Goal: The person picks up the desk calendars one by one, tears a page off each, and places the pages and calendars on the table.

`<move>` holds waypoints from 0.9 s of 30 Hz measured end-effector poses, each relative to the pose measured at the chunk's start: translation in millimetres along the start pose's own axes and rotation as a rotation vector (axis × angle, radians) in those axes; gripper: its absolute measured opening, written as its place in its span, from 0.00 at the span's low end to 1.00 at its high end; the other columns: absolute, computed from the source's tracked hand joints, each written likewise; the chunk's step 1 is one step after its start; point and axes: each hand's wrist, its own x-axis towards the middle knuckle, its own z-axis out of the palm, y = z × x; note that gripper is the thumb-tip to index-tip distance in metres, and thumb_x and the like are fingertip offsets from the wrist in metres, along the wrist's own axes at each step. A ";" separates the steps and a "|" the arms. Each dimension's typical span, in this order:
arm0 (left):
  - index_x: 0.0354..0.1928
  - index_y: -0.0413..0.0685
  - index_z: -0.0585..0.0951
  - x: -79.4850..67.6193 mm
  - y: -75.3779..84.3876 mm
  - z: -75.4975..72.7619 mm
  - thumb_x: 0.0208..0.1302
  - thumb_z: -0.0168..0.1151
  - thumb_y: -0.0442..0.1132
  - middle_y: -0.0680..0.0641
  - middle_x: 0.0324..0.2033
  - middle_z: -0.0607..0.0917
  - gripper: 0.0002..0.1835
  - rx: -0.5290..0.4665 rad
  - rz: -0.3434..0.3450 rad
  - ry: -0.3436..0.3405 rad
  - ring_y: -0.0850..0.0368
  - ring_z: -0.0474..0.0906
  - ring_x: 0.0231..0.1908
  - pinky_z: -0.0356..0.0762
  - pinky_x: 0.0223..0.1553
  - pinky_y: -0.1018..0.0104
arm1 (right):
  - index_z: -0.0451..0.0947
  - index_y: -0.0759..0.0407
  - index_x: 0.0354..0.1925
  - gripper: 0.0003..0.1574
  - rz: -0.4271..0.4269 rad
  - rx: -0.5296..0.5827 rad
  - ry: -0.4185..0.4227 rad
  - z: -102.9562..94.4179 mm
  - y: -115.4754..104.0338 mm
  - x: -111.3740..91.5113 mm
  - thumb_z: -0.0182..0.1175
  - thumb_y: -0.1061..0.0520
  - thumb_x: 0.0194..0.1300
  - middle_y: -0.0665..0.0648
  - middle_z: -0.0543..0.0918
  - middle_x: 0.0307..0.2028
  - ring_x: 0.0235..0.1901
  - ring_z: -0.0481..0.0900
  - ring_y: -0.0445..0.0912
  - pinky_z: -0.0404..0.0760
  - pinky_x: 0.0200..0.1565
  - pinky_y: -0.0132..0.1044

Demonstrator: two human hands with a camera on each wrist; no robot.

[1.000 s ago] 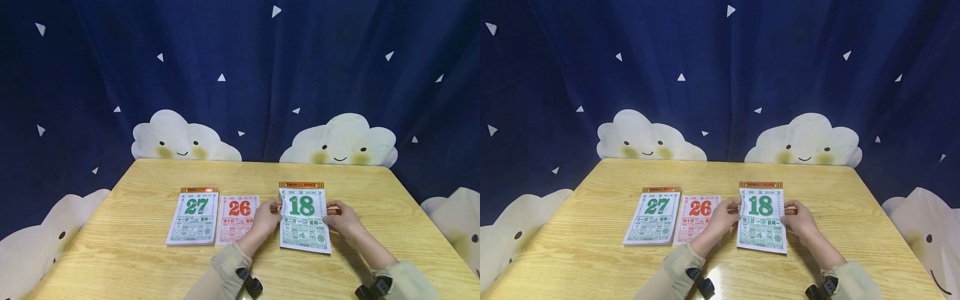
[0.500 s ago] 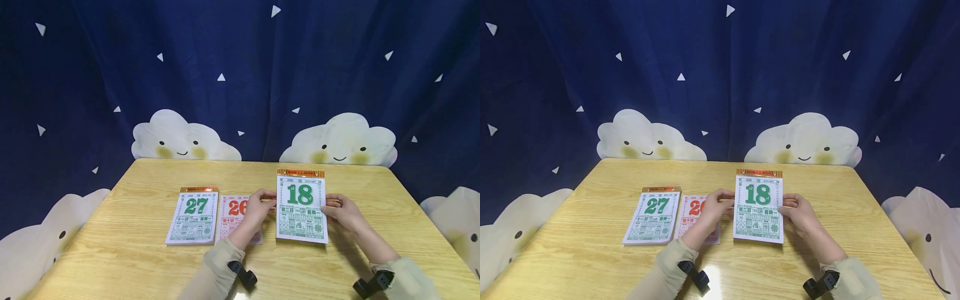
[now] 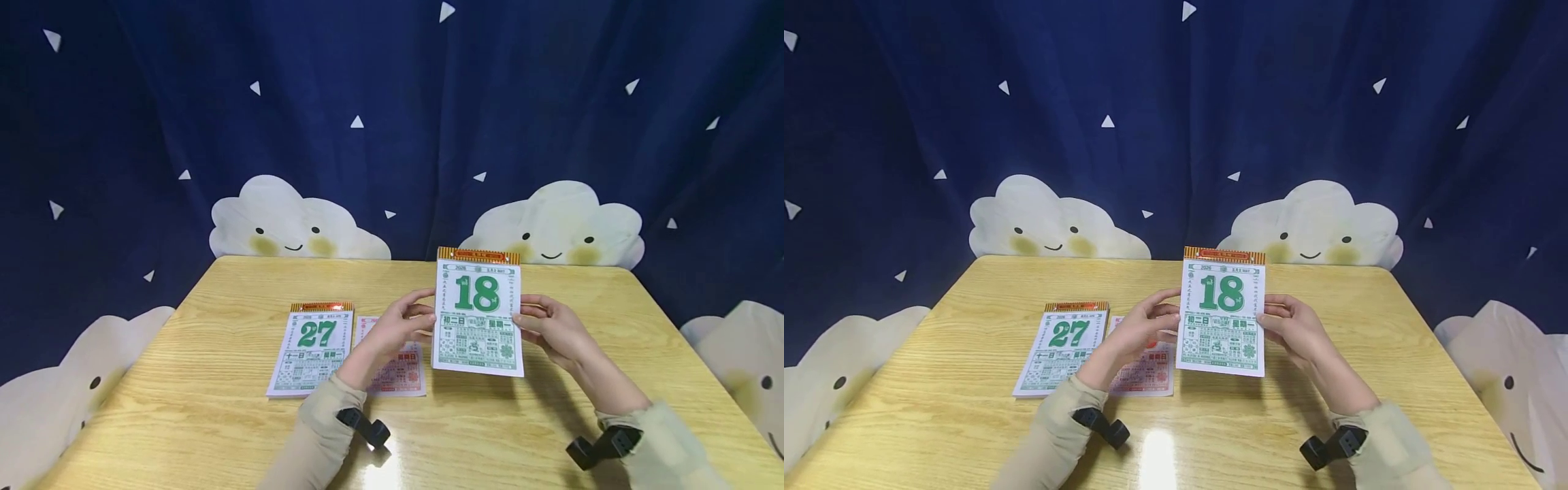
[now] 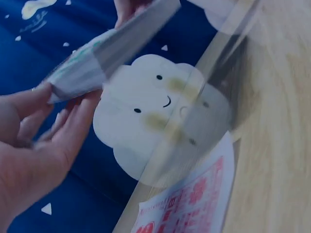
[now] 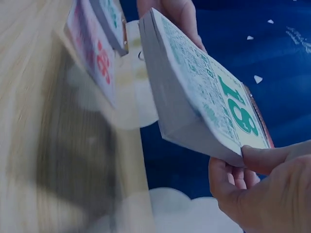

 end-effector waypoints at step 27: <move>0.68 0.45 0.53 -10.1 -5.5 -18.3 0.63 0.41 0.23 0.52 0.40 0.84 0.31 -0.348 0.087 -0.095 0.57 0.82 0.36 0.80 0.36 0.64 | 0.81 0.57 0.36 0.17 -1.041 -0.973 0.166 43.3 8.1 -14.0 0.67 0.69 0.44 0.50 0.81 0.36 0.39 0.77 0.44 0.76 0.41 0.30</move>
